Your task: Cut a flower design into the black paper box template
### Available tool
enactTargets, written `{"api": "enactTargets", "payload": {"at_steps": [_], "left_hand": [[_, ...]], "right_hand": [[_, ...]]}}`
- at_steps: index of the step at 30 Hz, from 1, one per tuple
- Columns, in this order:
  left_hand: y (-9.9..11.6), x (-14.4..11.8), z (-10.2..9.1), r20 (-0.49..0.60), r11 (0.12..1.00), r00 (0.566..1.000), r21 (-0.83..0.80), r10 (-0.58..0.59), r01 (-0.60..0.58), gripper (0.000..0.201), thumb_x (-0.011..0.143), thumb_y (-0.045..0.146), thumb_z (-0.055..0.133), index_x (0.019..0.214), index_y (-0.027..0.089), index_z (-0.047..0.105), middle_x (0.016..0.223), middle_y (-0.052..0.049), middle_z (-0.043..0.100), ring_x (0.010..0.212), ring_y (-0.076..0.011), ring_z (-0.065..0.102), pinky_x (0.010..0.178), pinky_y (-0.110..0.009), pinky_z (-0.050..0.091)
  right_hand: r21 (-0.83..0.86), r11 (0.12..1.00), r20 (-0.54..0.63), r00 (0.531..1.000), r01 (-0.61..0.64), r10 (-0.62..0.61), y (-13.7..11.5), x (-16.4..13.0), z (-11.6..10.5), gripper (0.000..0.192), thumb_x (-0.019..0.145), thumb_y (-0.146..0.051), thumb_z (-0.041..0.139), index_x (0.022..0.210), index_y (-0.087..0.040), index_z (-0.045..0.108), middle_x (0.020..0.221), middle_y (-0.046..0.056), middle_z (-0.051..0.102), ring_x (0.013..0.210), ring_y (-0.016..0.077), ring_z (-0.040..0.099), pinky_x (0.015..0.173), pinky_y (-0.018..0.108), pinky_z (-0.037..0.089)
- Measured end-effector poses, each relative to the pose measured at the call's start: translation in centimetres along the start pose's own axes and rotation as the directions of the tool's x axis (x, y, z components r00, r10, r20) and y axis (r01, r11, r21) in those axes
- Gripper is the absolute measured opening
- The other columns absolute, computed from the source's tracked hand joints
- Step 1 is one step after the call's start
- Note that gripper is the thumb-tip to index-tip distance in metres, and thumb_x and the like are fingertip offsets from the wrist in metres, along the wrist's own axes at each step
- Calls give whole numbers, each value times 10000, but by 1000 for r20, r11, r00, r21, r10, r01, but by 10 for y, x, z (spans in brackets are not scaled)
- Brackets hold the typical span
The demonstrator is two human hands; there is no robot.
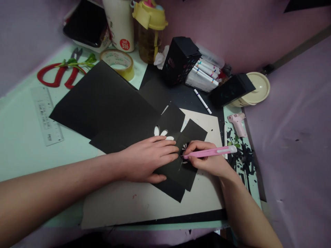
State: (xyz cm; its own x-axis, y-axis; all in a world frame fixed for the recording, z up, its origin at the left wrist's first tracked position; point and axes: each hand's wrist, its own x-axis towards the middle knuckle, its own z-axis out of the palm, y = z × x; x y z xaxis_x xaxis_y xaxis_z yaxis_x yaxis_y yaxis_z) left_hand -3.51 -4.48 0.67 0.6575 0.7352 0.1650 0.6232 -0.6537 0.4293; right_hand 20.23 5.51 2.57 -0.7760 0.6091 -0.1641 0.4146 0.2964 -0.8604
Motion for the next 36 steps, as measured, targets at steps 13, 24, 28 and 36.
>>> {"api": "enactTargets", "payload": {"at_steps": [13,24,28,36], "left_hand": [[-1,0,2,9,1000,1000,3,5,-5,562,857,433,634,1329,149,524,1425,-132,537,1389,-315,409,1175,-468,251],[-1,1,1,0,1000,1000,-3,2,-2,551,846,417,648,1317,154,534,1419,-139,544,1382,-318,424,1177,-457,255],[-1,1,1,2,1000,1000,1,3,-3,542,854,418,638,1314,151,536,1414,-139,548,1384,-316,420,1176,-453,254],[-1,0,0,-27,1000,1000,-21,9,-9,546,838,395,663,1311,153,536,1406,-140,555,1376,-314,432,1171,-449,271]], "right_hand": [[-7,1000,72,997,7,-6,1,-1,-4,169,716,-65,585,774,-189,684,789,16,685,733,155,633,649,264,468],[-8,1000,72,997,-13,14,-1,-2,-4,153,729,-77,592,772,-193,682,793,20,691,740,160,635,649,267,474],[2,1000,58,998,-14,14,0,-2,-3,131,749,-91,616,789,-194,688,808,22,692,760,161,641,660,265,482],[2,999,88,995,42,-42,-1,-2,-5,154,752,-65,601,787,-193,679,801,12,680,741,146,636,654,253,473]]}}
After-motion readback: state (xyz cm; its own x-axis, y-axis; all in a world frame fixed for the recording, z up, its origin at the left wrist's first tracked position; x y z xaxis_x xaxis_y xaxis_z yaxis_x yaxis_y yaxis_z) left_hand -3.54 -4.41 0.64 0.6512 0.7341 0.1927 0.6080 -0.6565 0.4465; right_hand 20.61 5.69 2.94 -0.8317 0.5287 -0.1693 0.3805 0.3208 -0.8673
